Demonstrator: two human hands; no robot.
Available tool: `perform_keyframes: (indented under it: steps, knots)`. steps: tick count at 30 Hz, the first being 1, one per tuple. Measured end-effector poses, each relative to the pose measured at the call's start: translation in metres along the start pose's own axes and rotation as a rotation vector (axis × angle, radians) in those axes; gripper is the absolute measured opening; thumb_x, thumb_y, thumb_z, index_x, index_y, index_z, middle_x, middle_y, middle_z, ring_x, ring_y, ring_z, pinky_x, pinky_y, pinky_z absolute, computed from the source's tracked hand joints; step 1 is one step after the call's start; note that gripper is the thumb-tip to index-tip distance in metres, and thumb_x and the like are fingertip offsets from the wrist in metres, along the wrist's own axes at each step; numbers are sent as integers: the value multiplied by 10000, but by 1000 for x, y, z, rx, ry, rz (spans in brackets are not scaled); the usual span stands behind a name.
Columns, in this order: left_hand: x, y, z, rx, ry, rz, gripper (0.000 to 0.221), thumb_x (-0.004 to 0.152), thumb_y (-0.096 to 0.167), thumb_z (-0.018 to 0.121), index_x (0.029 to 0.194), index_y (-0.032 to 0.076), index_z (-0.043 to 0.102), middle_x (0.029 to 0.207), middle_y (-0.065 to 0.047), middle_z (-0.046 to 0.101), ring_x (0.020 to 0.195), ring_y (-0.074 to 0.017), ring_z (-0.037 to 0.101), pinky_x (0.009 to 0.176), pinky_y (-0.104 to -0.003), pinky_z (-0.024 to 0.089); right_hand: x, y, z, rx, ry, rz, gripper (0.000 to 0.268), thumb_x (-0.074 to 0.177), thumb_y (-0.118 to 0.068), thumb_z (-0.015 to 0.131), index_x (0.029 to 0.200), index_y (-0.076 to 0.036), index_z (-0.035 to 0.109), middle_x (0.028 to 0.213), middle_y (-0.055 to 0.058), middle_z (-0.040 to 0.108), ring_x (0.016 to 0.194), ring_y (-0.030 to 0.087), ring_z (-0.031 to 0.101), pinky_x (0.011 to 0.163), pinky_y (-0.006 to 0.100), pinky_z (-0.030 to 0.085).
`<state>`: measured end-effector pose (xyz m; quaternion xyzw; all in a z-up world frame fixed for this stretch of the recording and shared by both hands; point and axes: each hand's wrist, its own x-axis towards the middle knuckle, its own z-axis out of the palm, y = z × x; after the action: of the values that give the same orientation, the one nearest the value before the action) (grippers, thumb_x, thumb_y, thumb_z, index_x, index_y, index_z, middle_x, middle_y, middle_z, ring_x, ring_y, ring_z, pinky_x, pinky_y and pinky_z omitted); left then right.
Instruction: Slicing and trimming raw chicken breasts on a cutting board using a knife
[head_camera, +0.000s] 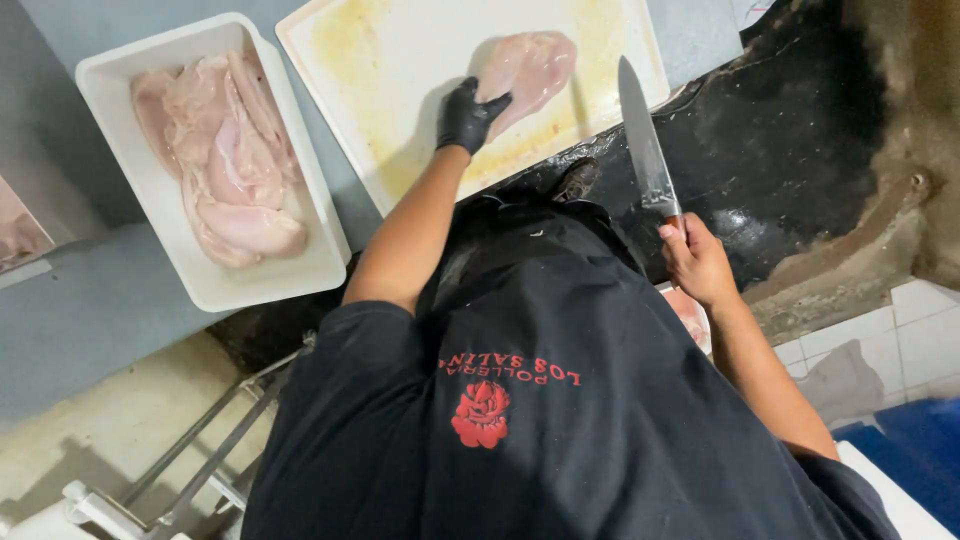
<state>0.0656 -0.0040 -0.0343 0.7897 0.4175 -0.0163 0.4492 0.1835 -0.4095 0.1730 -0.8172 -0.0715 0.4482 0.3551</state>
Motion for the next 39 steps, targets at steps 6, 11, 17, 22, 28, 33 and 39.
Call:
perform_keyframes:
  steps: [6, 11, 17, 22, 28, 33, 39]
  knots:
    - [9, 24, -15, -130, -143, -9, 694, 848, 475, 854, 1319, 24, 618, 1363, -172, 644, 1115, -314, 758, 939, -420, 655, 6, -23, 49, -381, -16, -78, 295, 1138, -414, 532, 971, -175, 491, 746, -16, 622, 685, 188, 562, 702, 377, 444]
    - [-20, -3, -57, -307, -392, -62, 179, 929, 91, 777, 994, 113, 612, 799, -31, 600, 634, -191, 614, 571, -356, 529, 8, -22, 90, -476, -79, -124, 383, 1127, -494, 540, 983, -149, 459, 744, 84, 563, 701, 280, 536, 706, 400, 410]
    - [-28, -8, -50, -437, -229, -70, 242, 924, 103, 676, 1152, 89, 756, 761, -60, 741, 531, -180, 645, 508, -327, 566, 15, -43, 125, -488, -160, -22, 368, 1104, -492, 520, 1030, -132, 503, 874, 173, 656, 839, 352, 615, 761, 431, 423]
    - [-29, -33, -28, -61, -98, 305, 328, 952, 173, 722, 775, 92, 457, 685, -105, 521, 664, -271, 539, 655, -438, 439, 63, -54, 162, -458, -205, -123, 425, 1133, -516, 444, 1046, -100, 467, 990, 210, 677, 887, 406, 638, 754, 475, 426]
    - [-35, -8, -49, -137, -60, 364, 62, 917, 7, 757, 935, 28, 702, 997, -183, 801, 928, -315, 789, 842, -404, 676, 88, -59, 191, -355, -172, -160, 421, 1147, -491, 455, 979, -105, 454, 928, 138, 608, 848, 288, 553, 746, 455, 417]
    - [-17, -5, -102, -247, 128, 414, 90, 923, 13, 726, 932, 99, 701, 899, -89, 793, 848, -234, 757, 753, -360, 635, 27, -4, 159, -414, -284, -2, 404, 1105, -522, 484, 1075, -129, 574, 1008, 126, 702, 944, 272, 653, 837, 421, 469]
    - [-29, 52, -211, -52, -65, 353, 109, 965, 108, 753, 997, 181, 679, 779, 5, 689, 689, -161, 632, 646, -371, 531, -21, 6, 131, -390, -264, -47, 445, 1080, -572, 455, 995, -147, 556, 869, 53, 678, 830, 185, 613, 752, 396, 468]
